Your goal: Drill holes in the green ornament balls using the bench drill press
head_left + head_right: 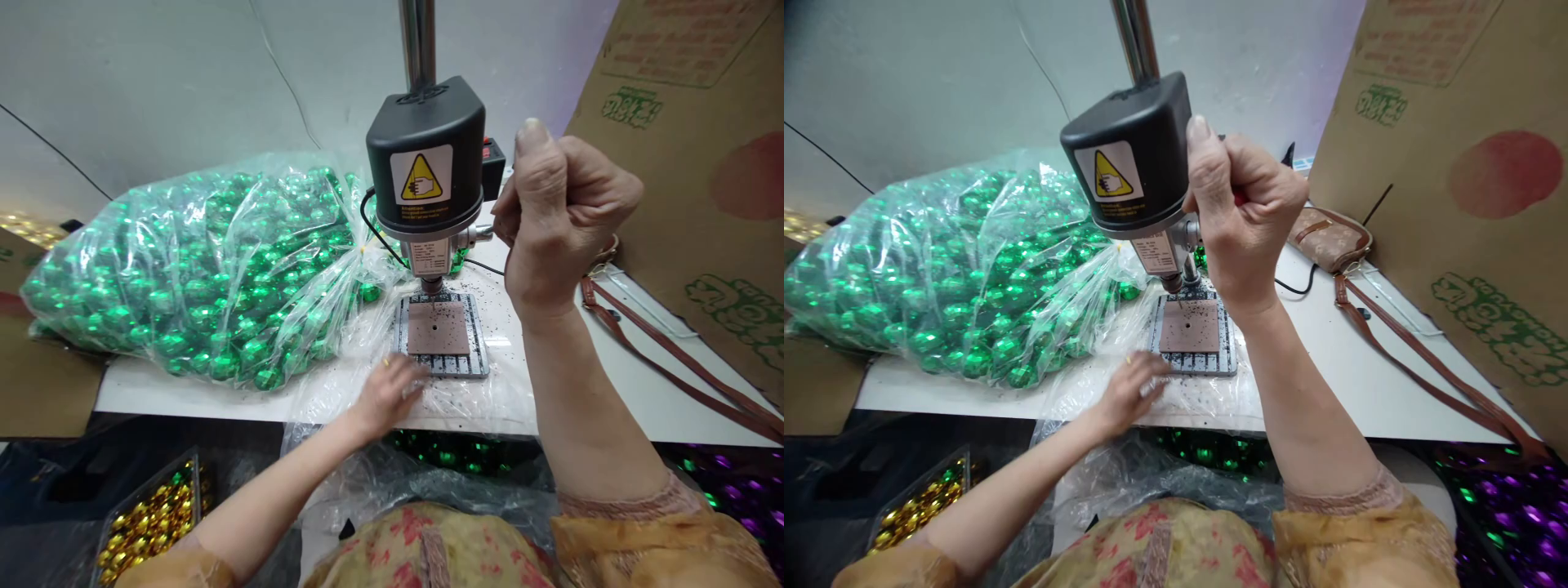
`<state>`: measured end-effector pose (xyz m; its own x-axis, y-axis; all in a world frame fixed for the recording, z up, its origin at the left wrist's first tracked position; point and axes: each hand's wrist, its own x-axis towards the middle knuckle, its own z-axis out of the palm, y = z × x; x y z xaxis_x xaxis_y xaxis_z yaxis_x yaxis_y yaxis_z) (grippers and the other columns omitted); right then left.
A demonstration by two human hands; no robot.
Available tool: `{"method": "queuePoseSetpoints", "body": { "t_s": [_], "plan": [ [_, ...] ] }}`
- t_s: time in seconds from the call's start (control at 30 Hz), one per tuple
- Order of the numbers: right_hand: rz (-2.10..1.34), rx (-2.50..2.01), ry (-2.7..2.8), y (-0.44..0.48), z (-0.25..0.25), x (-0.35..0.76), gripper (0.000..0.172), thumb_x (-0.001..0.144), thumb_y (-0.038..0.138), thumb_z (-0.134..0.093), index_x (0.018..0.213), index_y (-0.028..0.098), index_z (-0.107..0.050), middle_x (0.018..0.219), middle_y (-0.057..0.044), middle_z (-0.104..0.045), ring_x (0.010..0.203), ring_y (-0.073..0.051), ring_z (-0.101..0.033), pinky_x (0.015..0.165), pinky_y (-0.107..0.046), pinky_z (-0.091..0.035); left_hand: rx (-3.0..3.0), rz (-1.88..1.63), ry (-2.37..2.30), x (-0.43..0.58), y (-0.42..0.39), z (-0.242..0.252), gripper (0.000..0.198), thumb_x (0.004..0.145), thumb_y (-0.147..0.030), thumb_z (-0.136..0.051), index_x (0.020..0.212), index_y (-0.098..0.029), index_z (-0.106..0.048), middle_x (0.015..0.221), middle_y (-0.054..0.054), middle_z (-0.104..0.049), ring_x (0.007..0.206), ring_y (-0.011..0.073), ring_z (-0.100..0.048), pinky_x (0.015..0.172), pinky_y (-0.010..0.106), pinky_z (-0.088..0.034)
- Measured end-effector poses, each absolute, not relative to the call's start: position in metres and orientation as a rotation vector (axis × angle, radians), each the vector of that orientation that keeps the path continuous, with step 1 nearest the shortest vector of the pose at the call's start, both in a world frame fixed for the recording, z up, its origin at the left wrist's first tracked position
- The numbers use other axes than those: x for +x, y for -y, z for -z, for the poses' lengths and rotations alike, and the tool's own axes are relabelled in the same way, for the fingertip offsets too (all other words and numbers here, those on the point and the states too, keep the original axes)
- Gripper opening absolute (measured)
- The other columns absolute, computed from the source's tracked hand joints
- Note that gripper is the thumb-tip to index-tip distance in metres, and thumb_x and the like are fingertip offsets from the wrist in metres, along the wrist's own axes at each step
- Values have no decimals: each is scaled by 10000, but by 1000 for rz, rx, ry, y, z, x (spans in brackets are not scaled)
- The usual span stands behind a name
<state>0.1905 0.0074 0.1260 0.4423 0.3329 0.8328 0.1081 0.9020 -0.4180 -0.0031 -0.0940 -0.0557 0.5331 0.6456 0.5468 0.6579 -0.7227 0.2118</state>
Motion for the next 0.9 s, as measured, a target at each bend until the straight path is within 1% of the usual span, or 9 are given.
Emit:
{"method": "queuePoseSetpoints", "body": {
  "t_s": [0.07,0.13,0.27,0.4,0.5,0.63,0.77,0.83,0.9],
  "plan": [
    [-98,-483,1104,-8,-126,190,486,922,367,-584,498,212,-404,424,68,-331,377,-34,-264,430,-273,-304,-2525,874,1535,-20,50,47,306,953,-116,-441,1168,-234,-623,1058,114,-662,1014,265,-624,881,415,-521],
    [-85,-531,1111,-7,-126,190,499,932,391,-564,501,212,-388,431,65,-332,377,-34,-259,424,-273,-298,-2448,637,1722,-36,7,39,385,857,-18,-469,1138,-205,-655,1136,157,-653,1079,324,-605,930,480,-496],
    [-138,-541,1140,-4,-126,192,497,944,390,-555,512,195,-406,440,70,-351,379,-23,-287,429,-248,-291,-2477,358,1778,-58,-49,34,312,783,-51,-601,1056,-173,-691,1122,197,-664,1184,399,-570,992,543,-447],
    [-169,-461,1133,-4,-125,193,487,932,359,-585,503,188,-430,429,74,-374,372,-21,-297,434,-248,-301,-2499,461,1765,-65,-63,33,175,799,-142,-666,965,-186,-701,1053,167,-671,1142,371,-590,999,511,-446],
    [-190,-454,1123,-2,-125,193,468,933,319,-586,506,188,-447,434,75,-378,378,-22,-301,451,-253,-321,-2478,691,1833,-63,-52,24,248,829,-247,-684,1072,-197,-701,1039,125,-639,1009,302,-623,923,434,-501],
    [-208,-415,1106,1,-126,191,450,921,259,-602,502,182,-456,432,81,-372,378,-15,-310,441,-243,-306,-2627,1301,1965,-48,-15,13,434,856,-383,-694,1260,-234,-643,1089,82,-620,866,187,-647,775,309,-545],
    [-190,-369,1080,0,-126,190,422,910,202,-606,505,180,-487,426,85,-391,374,-10,-313,435,-234,-294,-2797,1968,2033,-21,18,20,670,759,-453,-812,1335,-249,-537,1157,81,-669,812,158,-690,709,278,-573],
    [-185,-368,1074,-1,-125,190,422,907,212,-613,503,183,-493,428,85,-395,376,-10,-306,434,-234,-298,-2745,2173,2129,-9,23,29,700,754,-507,-808,1328,-240,-510,1056,67,-696,658,126,-663,579,253,-540],
    [-202,-377,1083,-1,-124,190,426,908,242,-616,506,187,-487,432,84,-383,381,-12,-311,439,-235,-308,-2619,2260,2254,-1,22,39,639,786,-576,-757,1265,-215,-537,925,47,-699,552,101,-606,474,223,-462]
  ]
}}
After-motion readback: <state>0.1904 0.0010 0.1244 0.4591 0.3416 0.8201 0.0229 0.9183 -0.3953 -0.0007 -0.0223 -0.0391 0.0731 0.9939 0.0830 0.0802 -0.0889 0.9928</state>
